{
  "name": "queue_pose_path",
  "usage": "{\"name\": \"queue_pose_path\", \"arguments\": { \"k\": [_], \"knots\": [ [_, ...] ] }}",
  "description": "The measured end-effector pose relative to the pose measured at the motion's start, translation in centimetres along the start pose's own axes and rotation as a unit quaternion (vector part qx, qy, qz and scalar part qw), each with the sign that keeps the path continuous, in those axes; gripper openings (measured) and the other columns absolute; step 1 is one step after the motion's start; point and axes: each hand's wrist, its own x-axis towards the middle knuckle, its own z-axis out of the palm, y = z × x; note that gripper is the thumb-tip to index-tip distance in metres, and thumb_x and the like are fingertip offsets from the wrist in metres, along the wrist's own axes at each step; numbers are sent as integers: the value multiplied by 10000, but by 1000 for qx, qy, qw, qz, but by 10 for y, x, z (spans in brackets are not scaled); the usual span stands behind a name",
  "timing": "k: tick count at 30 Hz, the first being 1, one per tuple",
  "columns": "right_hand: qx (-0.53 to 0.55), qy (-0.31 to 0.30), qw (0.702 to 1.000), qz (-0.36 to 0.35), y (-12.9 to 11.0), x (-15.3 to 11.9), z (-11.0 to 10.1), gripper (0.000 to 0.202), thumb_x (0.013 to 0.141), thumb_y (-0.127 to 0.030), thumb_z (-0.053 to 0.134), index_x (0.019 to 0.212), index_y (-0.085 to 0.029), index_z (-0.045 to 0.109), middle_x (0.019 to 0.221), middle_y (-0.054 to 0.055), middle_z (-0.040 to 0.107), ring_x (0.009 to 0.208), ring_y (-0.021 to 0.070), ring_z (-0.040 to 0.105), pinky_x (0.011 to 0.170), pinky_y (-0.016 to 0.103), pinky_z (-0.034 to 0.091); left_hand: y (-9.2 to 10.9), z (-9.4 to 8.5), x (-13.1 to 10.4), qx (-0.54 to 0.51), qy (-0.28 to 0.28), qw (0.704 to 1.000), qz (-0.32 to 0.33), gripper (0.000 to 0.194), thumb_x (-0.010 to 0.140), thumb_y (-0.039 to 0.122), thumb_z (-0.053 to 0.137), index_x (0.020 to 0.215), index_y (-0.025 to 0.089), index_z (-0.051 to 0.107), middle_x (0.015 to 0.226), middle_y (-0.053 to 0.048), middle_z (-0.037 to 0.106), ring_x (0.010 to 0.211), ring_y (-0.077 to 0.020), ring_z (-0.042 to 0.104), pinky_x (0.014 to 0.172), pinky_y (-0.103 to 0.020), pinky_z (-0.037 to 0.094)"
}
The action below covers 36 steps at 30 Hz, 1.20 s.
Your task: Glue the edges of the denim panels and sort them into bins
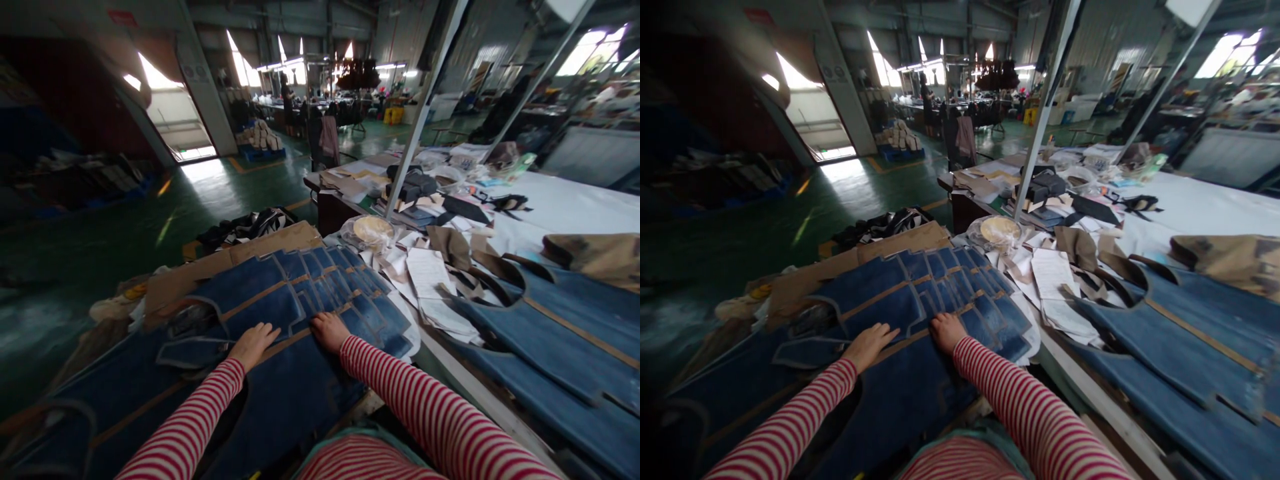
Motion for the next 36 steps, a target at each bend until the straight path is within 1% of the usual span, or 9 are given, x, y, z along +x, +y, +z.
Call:
{"name": "queue_pose_path", "arguments": {
  "k": [5,8,15,19,22,26,31,33,36],
  "knots": [
    [2,-21,1000,11,-3,0,-7,297,881,-302,361,1051,-184,574,1047,98,586,1021,189,499,869,329,367,-6,9,4,-40,-29,998,-32,655,736,-27,311,1299,300,384,1316,-70,443,1167,-195,435,910,-354,384],
    [14,-50,998,31,-3,17,-22,254,826,-291,442,959,-176,626,1015,101,614,1005,209,514,842,324,384,-6,13,6,-58,-51,996,-47,715,698,-36,339,1320,316,344,1350,-61,426,1188,-195,437,917,-359,392],
    [43,-32,996,74,-5,118,-65,310,843,-263,378,1029,-196,618,1023,52,647,907,150,583,746,228,410,-3,9,3,-81,-59,993,-63,703,703,-25,343,1323,306,344,1362,-62,415,1194,-213,438,923,-378,404],
    [53,-32,991,115,-11,171,-62,303,830,-316,420,958,-169,652,963,73,667,848,155,605,694,220,421,-2,13,3,-88,-52,992,-73,670,730,-28,305,1316,293,360,1361,-66,414,1187,-226,445,906,-394,417],
    [63,-36,987,141,-12,196,-50,327,801,-396,471,919,-159,664,913,79,674,790,156,617,653,219,427,-3,16,3,-98,-44,991,-75,660,740,-23,304,1317,293,357,1362,-77,411,1177,-240,451,882,-416,429],
    [74,-33,985,154,-8,207,-37,299,758,-376,530,918,-158,657,886,60,675,760,145,618,613,203,422,-3,17,-1,-120,-29,989,-77,633,758,-1,319,1314,301,355,1360,-82,411,1175,-261,444,882,-455,411],
    [57,7,987,148,0,201,-32,314,814,-306,413,958,-123,623,925,77,652,823,144,599,658,208,417,4,14,-2,-157,3,983,-99,580,794,44,326,1314,300,345,1390,-76,362,1235,-254,357,952,-485,323],
    [42,13,988,145,2,197,-31,316,808,-304,413,936,-113,630,925,100,643,831,159,593,681,227,418,6,14,-2,-173,18,978,-114,500,827,134,358,1303,288,363,1383,-83,371,1232,-256,355,959,-489,308],
    [18,16,991,130,5,193,-31,294,784,-314,454,885,-118,648,951,131,618,889,190,572,748,261,412,5,12,-14,-197,39,970,-138,460,835,391,411,1277,266,401,1349,-84,416,1221,-264,366,984,-510,276]
  ]
}}
